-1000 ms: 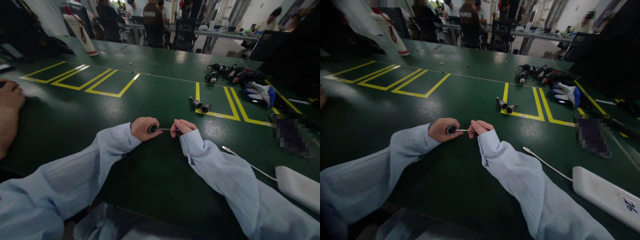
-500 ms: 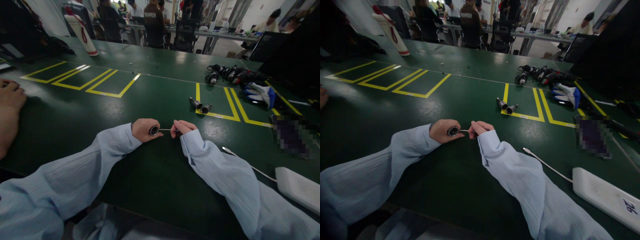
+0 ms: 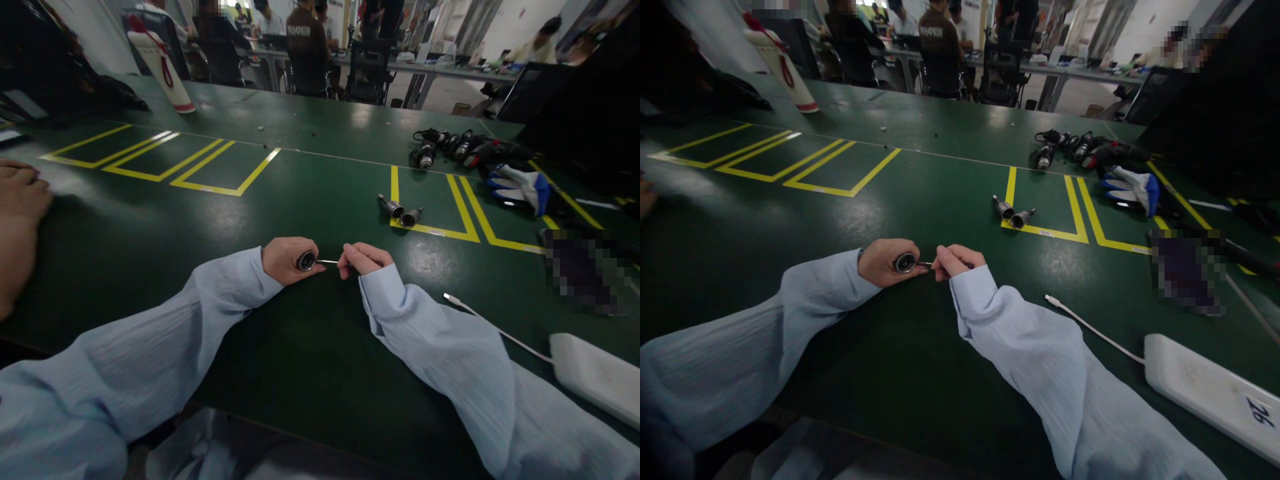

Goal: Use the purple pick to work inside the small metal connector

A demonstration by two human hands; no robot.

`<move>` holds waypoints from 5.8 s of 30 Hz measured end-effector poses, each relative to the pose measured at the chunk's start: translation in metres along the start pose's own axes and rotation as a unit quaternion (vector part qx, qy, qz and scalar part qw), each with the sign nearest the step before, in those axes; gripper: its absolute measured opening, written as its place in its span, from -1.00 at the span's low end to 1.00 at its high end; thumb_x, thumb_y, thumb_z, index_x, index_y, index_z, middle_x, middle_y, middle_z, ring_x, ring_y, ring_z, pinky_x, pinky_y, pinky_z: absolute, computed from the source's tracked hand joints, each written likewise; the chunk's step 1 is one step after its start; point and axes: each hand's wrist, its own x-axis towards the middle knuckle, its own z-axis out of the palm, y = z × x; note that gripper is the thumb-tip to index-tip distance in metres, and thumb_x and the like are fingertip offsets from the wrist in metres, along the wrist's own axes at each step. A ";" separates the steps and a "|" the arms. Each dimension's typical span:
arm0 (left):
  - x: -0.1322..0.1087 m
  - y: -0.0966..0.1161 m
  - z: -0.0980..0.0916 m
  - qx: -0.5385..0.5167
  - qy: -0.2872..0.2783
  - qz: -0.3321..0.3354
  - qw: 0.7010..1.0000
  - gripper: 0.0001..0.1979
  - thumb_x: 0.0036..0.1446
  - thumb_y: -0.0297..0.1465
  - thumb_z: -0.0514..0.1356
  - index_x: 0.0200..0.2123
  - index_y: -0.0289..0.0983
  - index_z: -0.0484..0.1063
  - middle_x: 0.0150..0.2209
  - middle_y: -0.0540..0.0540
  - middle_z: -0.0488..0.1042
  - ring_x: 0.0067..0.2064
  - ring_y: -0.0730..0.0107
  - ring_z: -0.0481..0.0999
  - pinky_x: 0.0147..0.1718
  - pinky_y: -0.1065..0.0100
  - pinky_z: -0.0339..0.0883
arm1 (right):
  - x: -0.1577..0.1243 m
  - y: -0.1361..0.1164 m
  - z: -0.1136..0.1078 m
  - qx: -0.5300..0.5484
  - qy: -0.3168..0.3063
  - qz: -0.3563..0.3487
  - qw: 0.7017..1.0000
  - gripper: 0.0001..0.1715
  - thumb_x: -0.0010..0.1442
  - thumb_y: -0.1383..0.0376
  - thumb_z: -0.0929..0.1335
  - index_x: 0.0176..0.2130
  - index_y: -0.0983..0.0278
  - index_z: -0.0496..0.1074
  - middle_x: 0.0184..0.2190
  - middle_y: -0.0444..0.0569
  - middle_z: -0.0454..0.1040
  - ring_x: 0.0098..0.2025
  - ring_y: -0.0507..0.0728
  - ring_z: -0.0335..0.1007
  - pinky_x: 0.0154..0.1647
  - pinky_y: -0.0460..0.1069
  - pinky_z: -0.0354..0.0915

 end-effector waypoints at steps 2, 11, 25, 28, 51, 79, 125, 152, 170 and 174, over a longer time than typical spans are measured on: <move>0.000 0.000 0.000 -0.011 0.009 0.004 1.000 -0.71 0.01 -0.17 0.11 -0.52 -0.30 0.28 -0.58 0.02 0.32 -0.55 0.55 0.28 -0.56 0.49 0.13 | 0.004 0.001 -0.002 0.051 -0.010 0.046 0.998 -0.64 0.05 0.13 0.30 -0.63 0.29 0.38 -0.73 -0.16 0.34 -0.64 -0.04 0.23 -0.56 -0.10 0.18; 0.001 0.004 -0.004 -0.015 0.021 -0.007 1.000 -0.71 0.00 -0.18 0.12 -0.52 -0.30 0.28 -0.58 0.01 0.33 -0.55 0.54 0.29 -0.55 0.49 0.14 | 0.002 0.001 0.001 0.044 0.019 0.016 0.999 -0.62 0.03 0.09 0.30 -0.63 0.28 0.37 -0.74 -0.16 0.34 -0.64 -0.03 0.22 -0.55 -0.08 0.19; 0.003 0.002 -0.004 -0.057 0.020 0.007 0.998 -0.73 -0.01 -0.21 0.14 -0.53 -0.31 0.27 -0.58 0.02 0.30 -0.54 0.54 0.28 -0.54 0.49 0.15 | 0.007 0.003 -0.002 0.110 -0.012 0.069 0.991 -0.65 0.00 0.11 0.33 -0.63 0.29 0.36 -0.74 -0.17 0.34 -0.66 -0.04 0.23 -0.60 -0.11 0.17; 0.003 0.002 -0.004 -0.058 0.032 0.000 0.998 -0.73 -0.02 -0.22 0.15 -0.54 -0.31 0.27 -0.59 0.02 0.30 -0.55 0.54 0.27 -0.56 0.49 0.14 | 0.006 0.003 0.000 0.121 -0.006 0.070 0.990 -0.66 -0.01 0.11 0.33 -0.63 0.29 0.36 -0.74 -0.17 0.34 -0.66 -0.04 0.23 -0.60 -0.10 0.17; 0.002 0.002 -0.004 -0.056 0.016 0.001 0.998 -0.74 0.00 -0.22 0.14 -0.53 -0.30 0.27 -0.58 0.02 0.31 -0.54 0.54 0.27 -0.55 0.49 0.15 | 0.002 -0.001 0.001 0.079 -0.015 0.044 0.996 -0.60 0.03 0.07 0.30 -0.64 0.29 0.36 -0.73 -0.16 0.35 -0.65 -0.04 0.22 -0.59 -0.11 0.17; 0.001 0.006 -0.004 0.038 -0.043 -0.005 0.998 -0.74 0.03 -0.20 0.13 -0.44 -0.31 0.31 -0.51 0.00 0.36 -0.48 0.50 0.33 -0.51 0.49 0.13 | 0.001 -0.001 -0.002 -0.003 -0.003 -0.012 1.000 -0.62 0.06 0.15 0.29 -0.65 0.31 0.36 -0.78 -0.18 0.30 -0.69 -0.05 0.20 -0.60 -0.10 0.16; 0.001 0.001 -0.001 -0.028 0.041 0.040 0.998 -0.70 -0.02 -0.18 0.17 -0.50 -0.31 0.28 -0.57 0.02 0.32 -0.54 0.53 0.29 -0.56 0.48 0.15 | 0.006 0.000 -0.003 0.119 -0.025 0.049 0.991 -0.64 0.04 0.12 0.31 -0.64 0.29 0.35 -0.75 -0.16 0.36 -0.67 -0.03 0.25 -0.60 -0.10 0.17; 0.001 0.002 -0.004 -0.079 0.072 0.025 0.994 -0.72 -0.06 -0.23 0.22 -0.52 -0.32 0.27 -0.58 0.04 0.30 -0.57 0.57 0.26 -0.59 0.52 0.14 | 0.009 0.006 -0.002 0.204 -0.029 0.095 0.974 -0.62 -0.04 0.05 0.35 -0.62 0.29 0.35 -0.74 -0.13 0.40 -0.68 -0.01 0.26 -0.61 -0.09 0.14; 0.000 0.002 -0.007 -0.078 0.069 0.029 0.994 -0.70 -0.04 -0.19 0.20 -0.54 -0.32 0.26 -0.59 0.03 0.31 -0.56 0.57 0.28 -0.58 0.51 0.16 | 0.005 0.005 0.004 0.170 -0.042 0.076 0.982 -0.61 -0.03 0.04 0.33 -0.62 0.29 0.33 -0.74 -0.16 0.38 -0.67 -0.03 0.24 -0.59 -0.09 0.16; 0.000 0.003 -0.007 -0.086 0.087 0.020 0.992 -0.71 -0.06 -0.22 0.22 -0.54 -0.32 0.25 -0.59 0.04 0.30 -0.56 0.57 0.27 -0.57 0.51 0.16 | 0.007 0.012 0.006 0.211 -0.045 0.079 0.973 -0.62 -0.05 0.03 0.35 -0.62 0.29 0.33 -0.75 -0.16 0.37 -0.67 -0.01 0.24 -0.59 -0.07 0.14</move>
